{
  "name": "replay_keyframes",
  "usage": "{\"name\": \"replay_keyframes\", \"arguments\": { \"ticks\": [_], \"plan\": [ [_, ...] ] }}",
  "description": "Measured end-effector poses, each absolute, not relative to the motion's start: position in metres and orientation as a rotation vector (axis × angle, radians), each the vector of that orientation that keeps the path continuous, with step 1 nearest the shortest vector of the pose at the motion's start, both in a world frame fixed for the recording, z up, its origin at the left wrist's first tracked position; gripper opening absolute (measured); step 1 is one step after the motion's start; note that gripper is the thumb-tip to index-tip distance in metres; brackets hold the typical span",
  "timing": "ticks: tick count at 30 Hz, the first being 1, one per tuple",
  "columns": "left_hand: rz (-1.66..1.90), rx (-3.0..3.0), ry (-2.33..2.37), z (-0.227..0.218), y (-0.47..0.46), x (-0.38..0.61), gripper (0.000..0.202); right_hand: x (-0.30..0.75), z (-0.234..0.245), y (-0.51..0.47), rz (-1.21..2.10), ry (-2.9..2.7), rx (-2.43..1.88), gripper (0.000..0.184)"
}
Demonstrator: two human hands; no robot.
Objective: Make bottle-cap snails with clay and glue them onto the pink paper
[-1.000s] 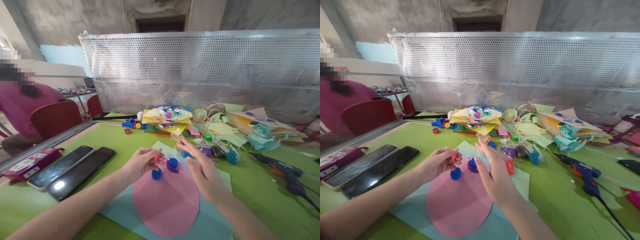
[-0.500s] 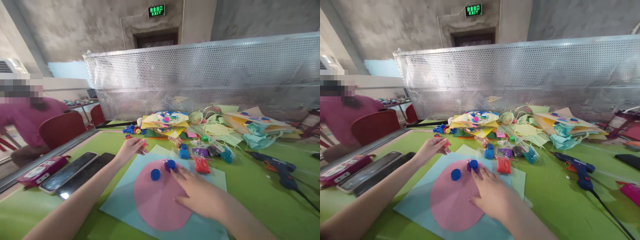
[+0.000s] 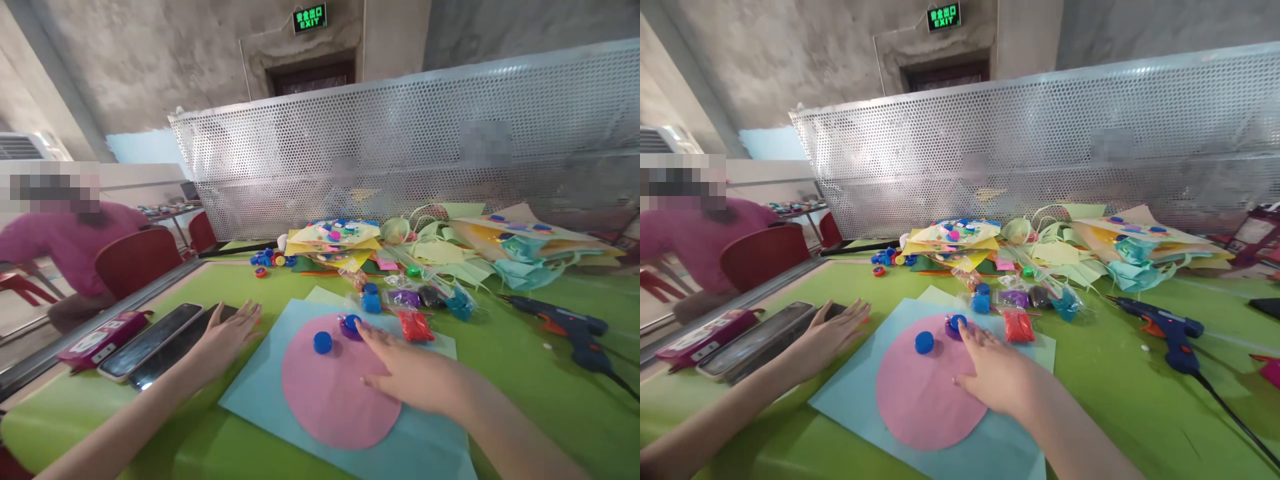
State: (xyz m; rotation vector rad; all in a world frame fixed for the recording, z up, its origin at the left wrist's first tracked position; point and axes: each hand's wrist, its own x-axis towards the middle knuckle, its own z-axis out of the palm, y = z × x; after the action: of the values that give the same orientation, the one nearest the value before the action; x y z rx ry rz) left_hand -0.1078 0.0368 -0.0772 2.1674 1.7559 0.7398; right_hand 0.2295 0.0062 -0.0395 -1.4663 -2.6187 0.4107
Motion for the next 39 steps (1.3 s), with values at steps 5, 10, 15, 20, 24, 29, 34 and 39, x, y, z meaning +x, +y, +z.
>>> {"name": "replay_keyframes", "arguments": {
  "ticks": [5,10,15,20,24,29,34,39],
  "plan": [
    [0.412,2.422,1.907,-0.074,0.039,-0.099,0.049,0.230,-0.031,0.007,0.649,-2.624,-1.597,0.069],
    [0.113,2.527,1.946,-0.067,0.031,-0.102,0.053,0.229,-0.019,0.005,0.907,-2.624,-1.729,0.077],
    [-0.062,2.618,1.875,-0.067,0.009,-0.102,0.053,0.228,-0.018,0.004,0.921,-2.624,-1.770,0.077],
    [-0.123,2.701,1.777,-0.066,0.026,-0.093,0.053,0.227,-0.016,0.004,0.930,-2.638,-1.763,0.075],
    [-0.120,2.732,1.811,-0.063,0.033,-0.093,0.052,0.228,-0.013,0.004,0.958,-2.612,-1.803,0.076],
    [-0.055,2.756,1.900,-0.070,0.009,-0.111,0.051,0.228,-0.017,0.004,0.927,-2.611,-1.775,0.077],
    [0.001,2.842,1.781,-0.075,-0.005,-0.113,0.050,0.226,-0.022,0.004,0.890,-2.631,-1.767,0.077],
    [-0.105,2.748,1.706,-0.063,0.008,-0.097,0.052,0.227,-0.021,0.003,0.890,-2.625,-1.762,0.077]
  ]
}}
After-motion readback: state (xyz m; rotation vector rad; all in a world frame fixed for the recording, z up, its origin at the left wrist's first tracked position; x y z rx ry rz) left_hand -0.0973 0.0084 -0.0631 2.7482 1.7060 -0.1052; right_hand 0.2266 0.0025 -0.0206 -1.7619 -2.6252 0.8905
